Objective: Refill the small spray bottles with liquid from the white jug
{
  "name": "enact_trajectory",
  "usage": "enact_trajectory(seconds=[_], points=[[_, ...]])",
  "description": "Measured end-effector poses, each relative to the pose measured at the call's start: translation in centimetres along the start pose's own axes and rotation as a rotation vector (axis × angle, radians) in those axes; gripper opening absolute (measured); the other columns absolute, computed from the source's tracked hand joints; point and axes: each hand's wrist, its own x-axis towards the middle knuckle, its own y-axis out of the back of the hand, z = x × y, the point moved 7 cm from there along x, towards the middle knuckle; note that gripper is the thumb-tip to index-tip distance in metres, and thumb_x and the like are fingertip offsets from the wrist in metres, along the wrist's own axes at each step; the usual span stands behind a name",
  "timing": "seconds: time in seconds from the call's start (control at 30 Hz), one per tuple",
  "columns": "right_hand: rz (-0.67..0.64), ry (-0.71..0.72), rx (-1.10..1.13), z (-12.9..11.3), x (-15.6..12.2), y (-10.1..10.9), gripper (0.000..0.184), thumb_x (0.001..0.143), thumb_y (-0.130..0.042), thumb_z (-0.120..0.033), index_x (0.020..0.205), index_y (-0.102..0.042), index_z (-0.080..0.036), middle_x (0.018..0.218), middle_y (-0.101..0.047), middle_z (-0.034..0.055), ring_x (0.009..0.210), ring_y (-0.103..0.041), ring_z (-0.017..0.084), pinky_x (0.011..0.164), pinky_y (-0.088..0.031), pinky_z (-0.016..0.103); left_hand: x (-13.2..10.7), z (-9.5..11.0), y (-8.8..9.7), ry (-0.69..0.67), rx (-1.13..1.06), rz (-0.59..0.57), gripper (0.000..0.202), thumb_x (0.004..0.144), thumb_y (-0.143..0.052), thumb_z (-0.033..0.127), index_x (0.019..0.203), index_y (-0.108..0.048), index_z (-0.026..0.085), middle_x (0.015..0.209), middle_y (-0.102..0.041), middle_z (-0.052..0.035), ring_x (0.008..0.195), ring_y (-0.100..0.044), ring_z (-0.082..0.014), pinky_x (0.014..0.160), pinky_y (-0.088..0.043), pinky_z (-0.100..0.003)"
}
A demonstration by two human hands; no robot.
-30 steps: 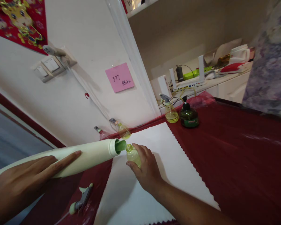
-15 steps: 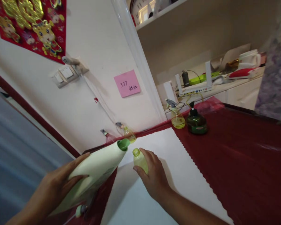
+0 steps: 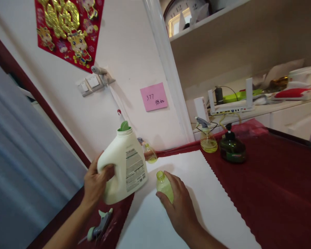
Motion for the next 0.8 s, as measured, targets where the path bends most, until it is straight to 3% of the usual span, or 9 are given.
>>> enact_trajectory(seconds=[0.1, 0.2, 0.37, 0.5, 0.67, 0.8], points=[[-0.006, 0.0, -0.03, 0.3, -0.1, -0.2, 0.049, 0.095, -0.055, -0.043, 0.142, -0.047, -0.034, 0.139, -0.06, 0.0065, 0.13, -0.057, 0.031, 0.109, -0.049, 0.057, -1.0, -1.6, -3.4, 0.113, -0.171, 0.034, 0.069, 0.084, -0.068, 0.048, 0.147, -0.052, 0.024, 0.129, -0.071, -0.0074, 0.111, -0.068, -0.0259, 0.093, -0.056, -0.035], [-0.016, 0.01, -0.057, 0.6, -0.1, -0.3, 0.049, 0.096, -0.053, -0.043, 0.144, -0.044, -0.035, 0.141, -0.059, 0.0064, 0.131, -0.056, 0.03, 0.109, -0.049, 0.057, -1.6, -2.4, -6.5, 0.143, -0.21, 0.044, 0.065, 0.088, -0.065, 0.047, 0.147, -0.051, 0.023, 0.135, -0.069, -0.0084, 0.117, -0.066, -0.0255, 0.099, -0.053, -0.035], [-0.018, 0.041, -0.096, 0.8, -0.1, -0.4, 0.049, 0.097, -0.052, -0.044, 0.144, -0.042, -0.034, 0.139, -0.06, 0.0071, 0.129, -0.058, 0.031, 0.107, -0.052, 0.057, -2.2, -3.8, -9.7, 0.175, -0.221, 0.022, 0.063, 0.092, -0.06, 0.046, 0.149, -0.047, 0.023, 0.145, -0.062, -0.011, 0.124, -0.063, -0.027, 0.102, -0.051, -0.036], [-0.018, 0.042, -0.097, 0.8, -0.1, -0.5, 0.049, 0.098, -0.052, -0.043, 0.145, -0.04, -0.035, 0.141, -0.059, 0.0078, 0.13, -0.057, 0.031, 0.107, -0.051, 0.057, -2.7, -3.9, -10.2, 0.176, -0.188, -0.041, 0.063, 0.095, -0.056, 0.048, 0.152, -0.042, 0.026, 0.137, -0.068, -0.0087, 0.12, -0.065, -0.0273, 0.099, -0.052, -0.037], [-0.033, 0.024, -0.071, 0.9, -0.2, -0.4, 0.048, 0.099, -0.05, -0.045, 0.145, -0.039, -0.036, 0.142, -0.057, 0.0072, 0.132, -0.054, 0.031, 0.11, -0.047, 0.06, -3.0, -3.3, -9.9, 0.154, -0.13, -0.159, 0.072, 0.098, -0.052, 0.047, 0.161, -0.023, 0.026, 0.151, -0.056, -0.0112, 0.13, -0.06, -0.0281, 0.106, -0.046, -0.04], [-0.036, 0.002, -0.045, 1.4, -0.3, -0.4, 0.05, 0.097, -0.051, -0.049, 0.144, -0.04, -0.035, 0.14, -0.057, 0.0081, 0.131, -0.054, 0.031, 0.11, -0.045, 0.062, -2.6, -2.5, -8.1, 0.132, -0.069, -0.263, 0.092, 0.089, -0.066, 0.042, 0.163, -0.015, 0.023, 0.141, -0.064, -0.0137, 0.122, -0.065, -0.0305, 0.103, -0.048, -0.044]])
